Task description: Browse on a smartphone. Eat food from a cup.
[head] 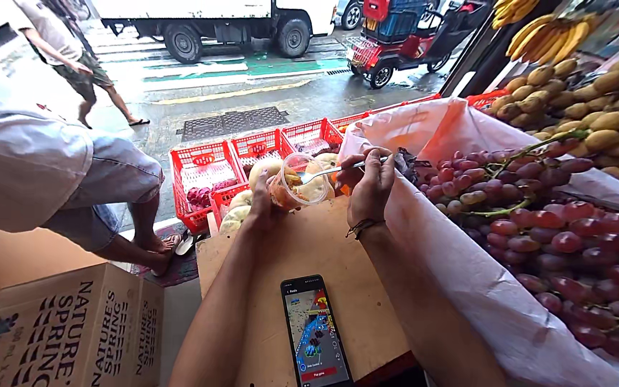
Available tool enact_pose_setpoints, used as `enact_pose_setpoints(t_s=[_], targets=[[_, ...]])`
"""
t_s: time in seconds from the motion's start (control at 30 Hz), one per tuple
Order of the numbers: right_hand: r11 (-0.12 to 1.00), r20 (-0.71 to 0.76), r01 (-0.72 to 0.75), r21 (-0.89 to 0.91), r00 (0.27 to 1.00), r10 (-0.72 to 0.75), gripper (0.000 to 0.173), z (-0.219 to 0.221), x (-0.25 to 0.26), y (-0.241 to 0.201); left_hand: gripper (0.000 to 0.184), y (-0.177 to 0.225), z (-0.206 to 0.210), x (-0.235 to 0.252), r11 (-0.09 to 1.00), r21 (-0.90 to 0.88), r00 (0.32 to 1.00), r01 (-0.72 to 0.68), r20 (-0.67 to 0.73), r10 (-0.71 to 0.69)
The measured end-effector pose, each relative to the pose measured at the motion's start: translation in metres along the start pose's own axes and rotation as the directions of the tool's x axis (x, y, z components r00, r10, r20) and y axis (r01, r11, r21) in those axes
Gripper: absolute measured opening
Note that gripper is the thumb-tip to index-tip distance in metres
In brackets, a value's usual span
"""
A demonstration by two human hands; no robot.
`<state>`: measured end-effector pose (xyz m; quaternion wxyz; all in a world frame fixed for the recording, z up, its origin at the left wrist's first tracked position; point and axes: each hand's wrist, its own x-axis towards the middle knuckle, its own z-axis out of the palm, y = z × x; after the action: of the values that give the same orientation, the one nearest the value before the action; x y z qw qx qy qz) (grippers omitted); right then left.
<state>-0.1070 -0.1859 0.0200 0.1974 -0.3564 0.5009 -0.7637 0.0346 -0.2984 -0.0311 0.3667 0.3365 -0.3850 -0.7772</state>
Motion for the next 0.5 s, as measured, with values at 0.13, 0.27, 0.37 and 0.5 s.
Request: enact_pose_setpoints(t_s=[0.13, 0.27, 0.37, 0.5], targets=[[0.993, -0.014, 0.06, 0.097, 0.998, -0.059, 0.026, 0.0, 0.008, 0.006, 0.07, -0.005, -0.008, -0.007, 0.998, 0.039, 0.998, -0.042, 0.043, 0.04], [0.995, -0.043, 0.04, 0.087, 0.998, -0.037, 0.027, -0.001, 0.007, -0.001, 0.071, -0.003, -0.007, -0.009, 0.999, 0.048, 1.0, -0.025, 0.01, 0.024], [0.989, -0.09, 0.053, 0.137, 0.995, -0.04, 0.027, 0.001, 0.014, 0.0, 0.072, 0.0, -0.005, -0.004, 1.0, -0.014, 1.0, -0.024, -0.004, 0.024], [0.989, -0.155, 0.032, 0.141, 0.988, -0.01, 0.027, 0.0, 0.017, -0.004, 0.071, -0.001, -0.005, -0.001, 0.999, -0.052, 1.0, -0.017, 0.014, 0.018]])
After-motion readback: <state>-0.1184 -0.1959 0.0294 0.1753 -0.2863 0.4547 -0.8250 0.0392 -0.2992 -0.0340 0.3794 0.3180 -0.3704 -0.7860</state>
